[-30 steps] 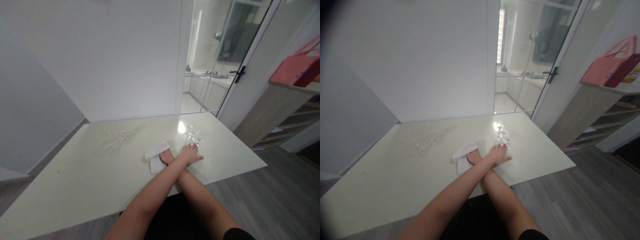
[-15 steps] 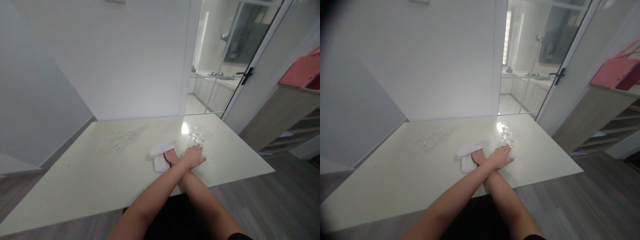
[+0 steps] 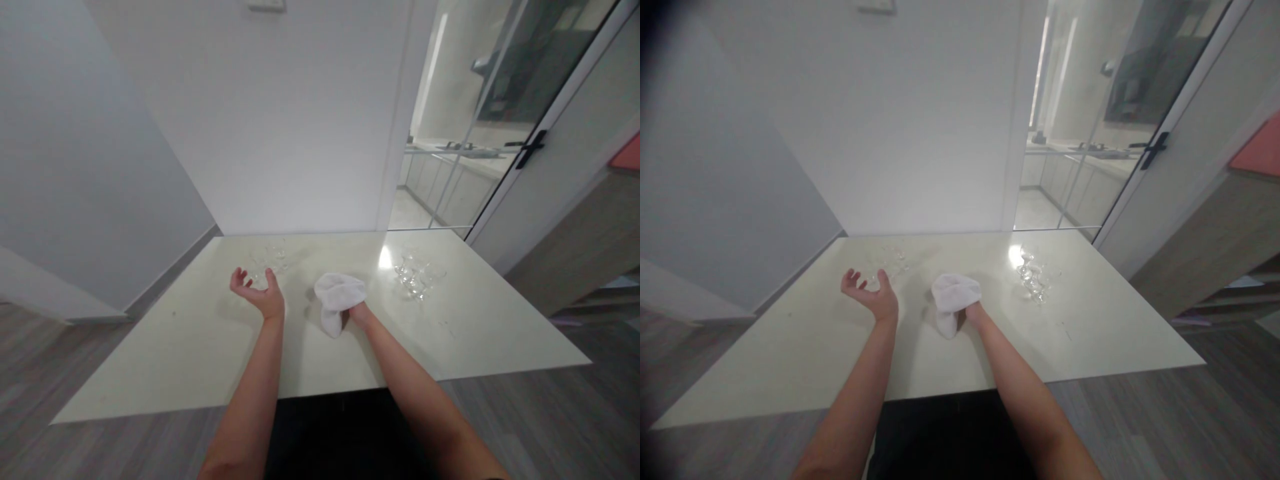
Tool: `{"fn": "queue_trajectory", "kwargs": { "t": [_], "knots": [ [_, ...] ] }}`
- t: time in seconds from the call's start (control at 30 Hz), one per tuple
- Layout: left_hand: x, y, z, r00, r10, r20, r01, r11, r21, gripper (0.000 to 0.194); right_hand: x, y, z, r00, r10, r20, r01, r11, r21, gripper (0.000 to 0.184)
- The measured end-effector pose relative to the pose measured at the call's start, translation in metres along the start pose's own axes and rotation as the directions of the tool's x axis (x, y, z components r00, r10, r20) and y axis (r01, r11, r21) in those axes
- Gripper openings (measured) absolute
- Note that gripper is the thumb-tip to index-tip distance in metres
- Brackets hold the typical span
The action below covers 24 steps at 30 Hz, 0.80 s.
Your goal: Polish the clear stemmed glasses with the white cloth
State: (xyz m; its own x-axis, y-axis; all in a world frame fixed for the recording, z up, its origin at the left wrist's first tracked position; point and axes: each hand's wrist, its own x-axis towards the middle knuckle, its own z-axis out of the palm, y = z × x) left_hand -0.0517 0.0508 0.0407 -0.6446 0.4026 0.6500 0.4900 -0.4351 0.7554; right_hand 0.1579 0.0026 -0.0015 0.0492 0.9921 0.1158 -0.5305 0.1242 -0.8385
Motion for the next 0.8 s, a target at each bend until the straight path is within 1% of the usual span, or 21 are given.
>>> {"fn": "queue_trajectory", "kwargs": {
  "t": [0.07, 0.1, 0.2, 0.27, 0.3, 0.37, 0.43, 0.5, 0.53, 0.57, 0.6, 0.63, 0.67, 0.7, 0.73, 0.77, 0.8],
  "knots": [
    [0.005, -0.023, -0.006, 0.994, -0.11, -0.012, 0.11, 0.99, 0.084, 0.073, -0.005, -0.009, 0.007, 0.999, 0.025, 0.045, -0.027, 0.999, 0.031, 0.039],
    [0.005, -0.031, -0.008, 0.989, -0.146, -0.021, 0.147, 0.983, 0.106, 0.076, -0.007, -0.014, 0.01, 0.998, 0.024, 0.062, -0.028, 0.998, 0.055, 0.037],
    [0.002, -0.047, -0.006, 0.981, -0.191, -0.042, 0.194, 0.973, 0.124, 0.084, -0.013, -0.026, 0.015, 0.993, 0.024, 0.111, -0.034, 0.996, 0.087, 0.032],
    [0.002, -0.053, -0.002, 0.973, -0.227, -0.049, 0.231, 0.966, 0.12, 0.086, -0.015, -0.029, 0.013, 0.993, 0.037, 0.111, -0.048, 0.993, 0.106, 0.034],
    [0.003, -0.056, 0.0, 0.966, -0.253, -0.045, 0.257, 0.959, 0.117, 0.082, -0.015, -0.028, 0.011, 0.994, 0.047, 0.096, -0.058, 0.991, 0.12, 0.036],
    [0.007, -0.058, 0.002, 0.958, -0.285, -0.04, 0.288, 0.953, 0.096, 0.062, -0.014, -0.025, 0.006, 0.995, 0.075, 0.057, -0.083, 0.986, 0.146, 0.041],
    [0.009, -0.054, 0.002, 0.964, -0.259, -0.06, 0.261, 0.965, 0.025, 0.046, -0.013, -0.022, 0.003, 0.995, 0.097, 0.033, -0.101, 0.982, 0.162, 0.045],
    [0.007, -0.04, 0.001, 0.972, -0.226, -0.062, 0.218, 0.969, -0.113, 0.042, -0.012, -0.021, 0.003, 0.994, 0.099, 0.034, -0.104, 0.98, 0.172, 0.049],
    [0.004, -0.03, 0.001, 0.974, -0.225, -0.012, 0.218, 0.955, -0.199, 0.043, -0.012, -0.021, 0.003, 0.995, 0.096, 0.04, -0.102, 0.979, 0.176, 0.049],
    [0.0, -0.018, 0.001, 0.968, -0.234, 0.091, 0.25, 0.927, -0.28, 0.044, -0.011, -0.021, 0.004, 0.994, 0.095, 0.045, -0.102, 0.979, 0.179, 0.05],
    [-0.006, -0.006, 0.002, 0.946, -0.24, 0.216, 0.303, 0.892, -0.335, 0.044, -0.011, -0.021, 0.005, 0.994, 0.098, 0.043, -0.104, 0.978, 0.179, 0.049],
    [-0.013, 0.008, 0.003, 0.896, -0.234, 0.378, 0.372, 0.859, -0.352, 0.044, -0.01, -0.02, 0.005, 0.995, 0.098, 0.032, -0.102, 0.979, 0.178, 0.047],
    [-0.022, 0.021, 0.004, 0.803, -0.211, 0.557, 0.45, 0.828, -0.334, 0.044, -0.009, -0.02, 0.006, 0.995, 0.093, 0.017, -0.095, 0.98, 0.178, 0.043],
    [-0.031, 0.034, 0.005, 0.672, -0.179, 0.719, 0.521, 0.804, -0.287, 0.046, -0.008, -0.019, 0.005, 0.996, 0.085, 0.002, -0.083, 0.98, 0.178, 0.04],
    [-0.041, 0.047, 0.006, 0.528, -0.15, 0.836, 0.578, 0.784, -0.225, 0.05, -0.007, -0.018, 0.005, 0.997, 0.078, -0.011, -0.075, 0.981, 0.179, 0.037],
    [-0.05, 0.058, 0.006, 0.386, -0.118, 0.915, 0.626, 0.762, -0.166, 0.051, -0.006, -0.017, 0.003, 0.997, 0.079, -0.019, -0.074, 0.981, 0.177, 0.034],
    [-0.058, 0.069, 0.006, 0.256, -0.079, 0.963, 0.664, 0.738, -0.116, 0.052, -0.006, -0.015, 0.001, 0.996, 0.09, -0.021, -0.085, 0.981, 0.173, 0.033]
  ]
}}
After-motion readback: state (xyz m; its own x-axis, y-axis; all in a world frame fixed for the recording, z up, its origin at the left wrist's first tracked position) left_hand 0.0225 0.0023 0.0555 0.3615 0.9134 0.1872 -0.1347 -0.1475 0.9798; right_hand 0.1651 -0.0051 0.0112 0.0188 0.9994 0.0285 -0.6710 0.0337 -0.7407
